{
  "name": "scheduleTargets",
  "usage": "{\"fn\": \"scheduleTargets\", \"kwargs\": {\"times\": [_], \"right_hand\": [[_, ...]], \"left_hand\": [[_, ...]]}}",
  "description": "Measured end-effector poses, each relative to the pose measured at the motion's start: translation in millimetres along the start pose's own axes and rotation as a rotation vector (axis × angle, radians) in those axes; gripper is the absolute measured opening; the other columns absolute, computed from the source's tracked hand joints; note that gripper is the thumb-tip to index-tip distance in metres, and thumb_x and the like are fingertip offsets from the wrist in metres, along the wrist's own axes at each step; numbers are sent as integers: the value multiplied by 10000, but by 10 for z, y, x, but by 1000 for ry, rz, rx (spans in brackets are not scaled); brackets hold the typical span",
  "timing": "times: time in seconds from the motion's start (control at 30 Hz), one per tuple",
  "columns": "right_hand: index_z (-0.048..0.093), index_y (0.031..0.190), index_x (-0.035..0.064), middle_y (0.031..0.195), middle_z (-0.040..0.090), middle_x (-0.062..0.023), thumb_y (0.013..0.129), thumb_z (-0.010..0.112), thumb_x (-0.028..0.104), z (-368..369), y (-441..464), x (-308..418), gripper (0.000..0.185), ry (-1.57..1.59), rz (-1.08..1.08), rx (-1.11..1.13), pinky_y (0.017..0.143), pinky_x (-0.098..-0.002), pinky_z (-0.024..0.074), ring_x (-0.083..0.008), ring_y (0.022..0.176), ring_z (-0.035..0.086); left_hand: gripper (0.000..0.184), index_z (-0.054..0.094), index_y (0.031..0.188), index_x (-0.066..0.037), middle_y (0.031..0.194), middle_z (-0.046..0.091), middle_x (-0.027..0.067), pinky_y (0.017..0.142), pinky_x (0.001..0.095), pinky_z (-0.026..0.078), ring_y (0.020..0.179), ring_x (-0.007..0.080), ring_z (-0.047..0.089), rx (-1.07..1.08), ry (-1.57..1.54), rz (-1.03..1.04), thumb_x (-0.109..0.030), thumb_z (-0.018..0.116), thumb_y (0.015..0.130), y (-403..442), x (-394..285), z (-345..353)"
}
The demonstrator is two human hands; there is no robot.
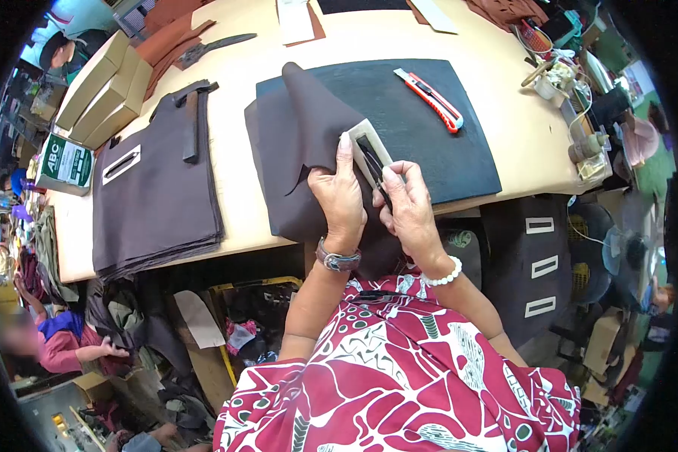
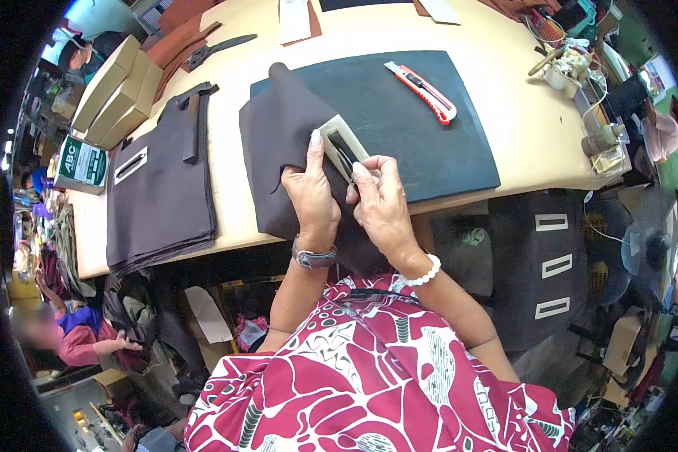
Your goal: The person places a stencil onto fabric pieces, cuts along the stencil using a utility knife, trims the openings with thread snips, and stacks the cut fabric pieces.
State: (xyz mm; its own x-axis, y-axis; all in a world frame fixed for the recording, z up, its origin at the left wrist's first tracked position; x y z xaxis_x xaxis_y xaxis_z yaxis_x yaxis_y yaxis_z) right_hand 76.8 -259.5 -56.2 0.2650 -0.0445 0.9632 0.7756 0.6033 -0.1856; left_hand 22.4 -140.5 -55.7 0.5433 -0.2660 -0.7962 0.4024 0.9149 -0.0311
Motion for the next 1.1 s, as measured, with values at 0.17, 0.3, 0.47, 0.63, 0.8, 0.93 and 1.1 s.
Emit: {"fn": "scheduleTargets", "kwargs": {"times": [0.17,0.3,0.47,0.63,0.8,0.93,1.1], "right_hand": [[410,1036,85,701,522,-34,980,448,262,-4,29,-13,189,63,-62,-73,350,-168,260,-30,415,358],[408,1040,87,701,523,-31,976,461,256,33,49,29,189,163,-118,-87,360,-164,266,-27,431,367],[405,1034,92,698,521,-18,962,496,246,16,60,35,192,241,-145,-88,362,-159,254,-15,438,352],[416,1011,105,678,515,-1,952,518,238,-29,48,51,177,250,-148,-127,364,-153,224,-4,432,328],[437,978,115,662,499,14,947,527,247,-64,109,31,163,218,-146,-112,359,-151,211,2,417,311],[444,963,79,644,507,12,941,541,234,-134,152,-4,185,229,9,-84,370,-153,255,-1,455,362],[444,978,84,635,517,7,942,536,258,-114,160,-36,201,275,-11,-77,356,-155,244,4,428,341]], "left_hand": [[171,636,948,21,884,644,21,649,237,463,743,76,569,3,41,12,-142,611,901,-103,-30,2],[155,642,930,12,857,648,16,614,232,458,705,67,565,-2,58,61,-138,610,901,-141,-84,-2],[144,645,923,8,861,651,17,613,231,458,711,67,571,24,47,36,-130,616,896,-152,-80,34],[139,631,990,-16,926,646,19,686,242,470,784,88,589,69,54,-10,-101,629,880,-172,-54,63],[128,638,982,-11,928,651,26,698,243,477,792,92,595,64,49,9,-79,628,874,-88,-3,103],[135,638,974,4,928,647,24,693,239,471,789,85,586,83,55,-47,-87,631,874,-8,94,77],[146,634,995,-17,933,656,36,696,247,492,792,110,617,109,33,-43,-84,638,865,20,112,63]]}}
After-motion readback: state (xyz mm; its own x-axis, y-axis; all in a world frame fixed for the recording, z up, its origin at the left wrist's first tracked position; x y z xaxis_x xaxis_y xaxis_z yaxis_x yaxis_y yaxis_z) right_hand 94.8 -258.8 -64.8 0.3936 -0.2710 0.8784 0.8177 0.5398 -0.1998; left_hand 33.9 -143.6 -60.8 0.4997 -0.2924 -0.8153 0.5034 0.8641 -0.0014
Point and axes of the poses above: each hand's wrist, its own y-axis towards the middle knuckle, its own z-axis out of the palm, x = y × z, the point moved 9 cm from there along y, towards the middle knuckle
